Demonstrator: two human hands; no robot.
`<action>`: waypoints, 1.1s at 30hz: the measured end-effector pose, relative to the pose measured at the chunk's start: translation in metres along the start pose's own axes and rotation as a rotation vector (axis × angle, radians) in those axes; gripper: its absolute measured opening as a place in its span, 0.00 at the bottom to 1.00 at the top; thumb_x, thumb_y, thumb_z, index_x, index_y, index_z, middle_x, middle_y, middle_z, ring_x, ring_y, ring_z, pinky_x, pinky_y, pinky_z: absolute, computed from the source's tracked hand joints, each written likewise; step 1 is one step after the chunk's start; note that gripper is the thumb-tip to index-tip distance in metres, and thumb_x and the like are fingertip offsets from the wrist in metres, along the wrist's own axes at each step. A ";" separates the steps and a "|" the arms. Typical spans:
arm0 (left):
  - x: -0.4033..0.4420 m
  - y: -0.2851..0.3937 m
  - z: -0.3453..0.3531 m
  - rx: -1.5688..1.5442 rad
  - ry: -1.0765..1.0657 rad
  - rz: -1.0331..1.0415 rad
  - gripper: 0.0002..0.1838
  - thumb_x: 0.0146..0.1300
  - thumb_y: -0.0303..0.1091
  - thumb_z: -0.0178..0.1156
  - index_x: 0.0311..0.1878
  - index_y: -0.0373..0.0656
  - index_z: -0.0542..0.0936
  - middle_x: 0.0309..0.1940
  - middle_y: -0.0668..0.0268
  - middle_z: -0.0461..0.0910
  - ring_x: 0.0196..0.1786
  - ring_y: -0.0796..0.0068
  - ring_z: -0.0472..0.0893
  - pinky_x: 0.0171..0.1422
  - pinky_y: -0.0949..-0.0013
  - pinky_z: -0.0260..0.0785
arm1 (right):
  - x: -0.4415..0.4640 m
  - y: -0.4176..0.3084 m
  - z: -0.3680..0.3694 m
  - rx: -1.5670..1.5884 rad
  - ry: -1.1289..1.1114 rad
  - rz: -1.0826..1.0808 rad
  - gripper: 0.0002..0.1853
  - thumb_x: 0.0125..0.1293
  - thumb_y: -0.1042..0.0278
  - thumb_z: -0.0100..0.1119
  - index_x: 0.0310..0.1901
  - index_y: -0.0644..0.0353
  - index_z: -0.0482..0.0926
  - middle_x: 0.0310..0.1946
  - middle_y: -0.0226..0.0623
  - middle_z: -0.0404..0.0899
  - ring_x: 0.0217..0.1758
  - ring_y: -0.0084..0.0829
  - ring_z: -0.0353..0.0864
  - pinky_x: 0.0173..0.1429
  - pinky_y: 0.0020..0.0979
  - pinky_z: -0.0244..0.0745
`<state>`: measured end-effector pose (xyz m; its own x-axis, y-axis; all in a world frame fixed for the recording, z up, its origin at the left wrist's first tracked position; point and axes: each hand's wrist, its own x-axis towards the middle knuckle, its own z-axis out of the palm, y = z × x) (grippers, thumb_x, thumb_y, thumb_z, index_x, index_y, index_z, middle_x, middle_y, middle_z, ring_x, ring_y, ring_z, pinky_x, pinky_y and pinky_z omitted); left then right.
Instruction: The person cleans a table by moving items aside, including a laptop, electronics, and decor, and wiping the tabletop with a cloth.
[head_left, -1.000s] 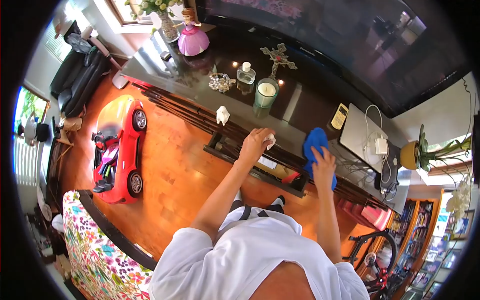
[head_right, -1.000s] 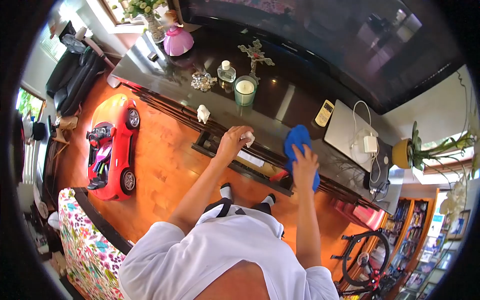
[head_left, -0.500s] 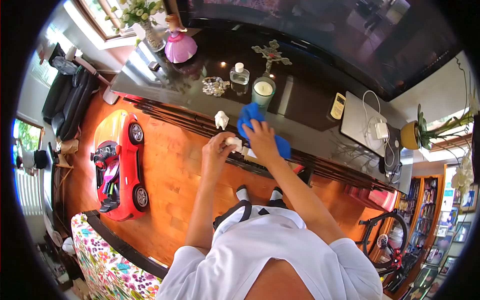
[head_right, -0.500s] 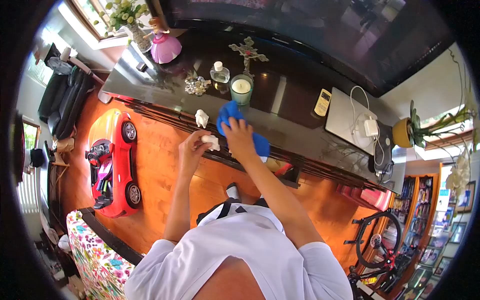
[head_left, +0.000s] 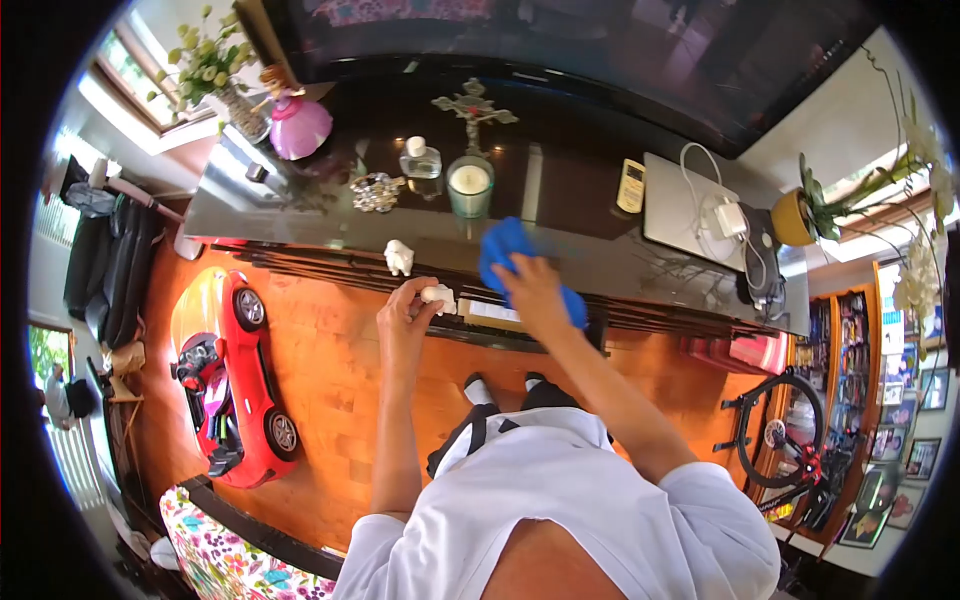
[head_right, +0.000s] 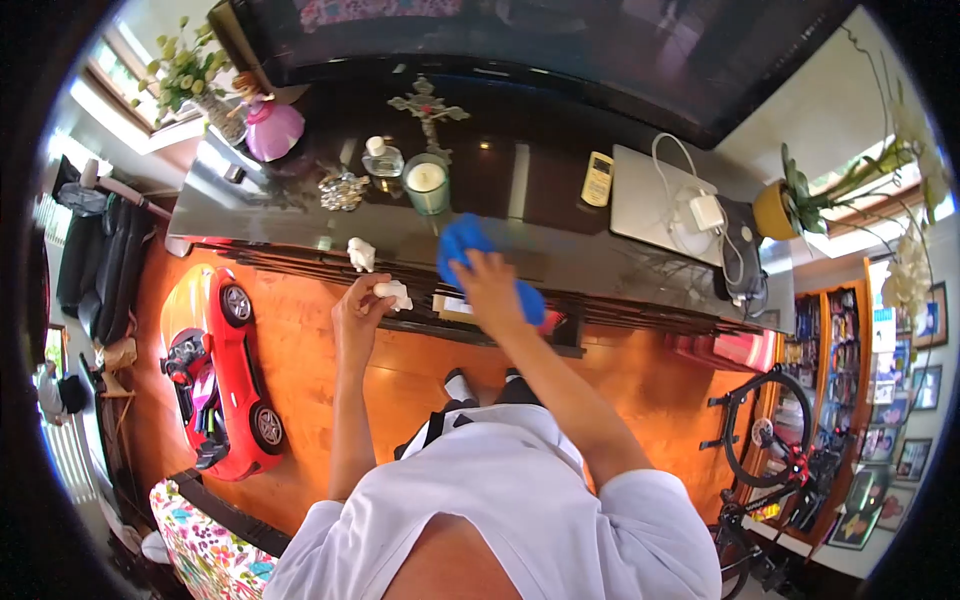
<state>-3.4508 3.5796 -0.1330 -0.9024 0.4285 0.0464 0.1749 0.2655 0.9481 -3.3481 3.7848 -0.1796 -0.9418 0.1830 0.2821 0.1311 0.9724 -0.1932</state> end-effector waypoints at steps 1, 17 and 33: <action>0.001 0.001 0.009 -0.011 -0.009 0.027 0.17 0.52 0.21 0.69 0.47 0.42 0.82 0.39 0.61 0.84 0.39 0.70 0.82 0.46 0.68 0.75 | 0.009 -0.009 0.005 -0.009 -0.016 -0.016 0.26 0.55 0.77 0.57 0.58 0.52 0.77 0.54 0.38 0.69 0.55 0.43 0.69 0.54 0.45 0.70; 0.000 0.035 0.159 0.175 -0.125 0.222 0.15 0.53 0.23 0.68 0.45 0.46 0.81 0.38 0.60 0.82 0.42 0.58 0.80 0.45 0.59 0.73 | -0.125 0.153 -0.078 0.118 0.076 0.377 0.30 0.45 0.82 0.67 0.53 0.44 0.84 0.57 0.32 0.72 0.57 0.42 0.70 0.59 0.42 0.68; -0.017 0.024 0.174 0.284 -0.096 0.206 0.20 0.53 0.21 0.65 0.52 0.44 0.79 0.43 0.56 0.81 0.45 0.56 0.80 0.48 0.60 0.72 | -0.130 0.165 -0.082 0.161 0.069 0.271 0.31 0.45 0.81 0.67 0.55 0.46 0.82 0.57 0.35 0.70 0.58 0.44 0.69 0.58 0.45 0.68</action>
<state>-3.3630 3.7289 -0.1661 -0.7979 0.5737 0.1851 0.4641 0.3888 0.7958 -3.1785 3.9329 -0.1711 -0.8550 0.4473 0.2624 0.3187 0.8524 -0.4144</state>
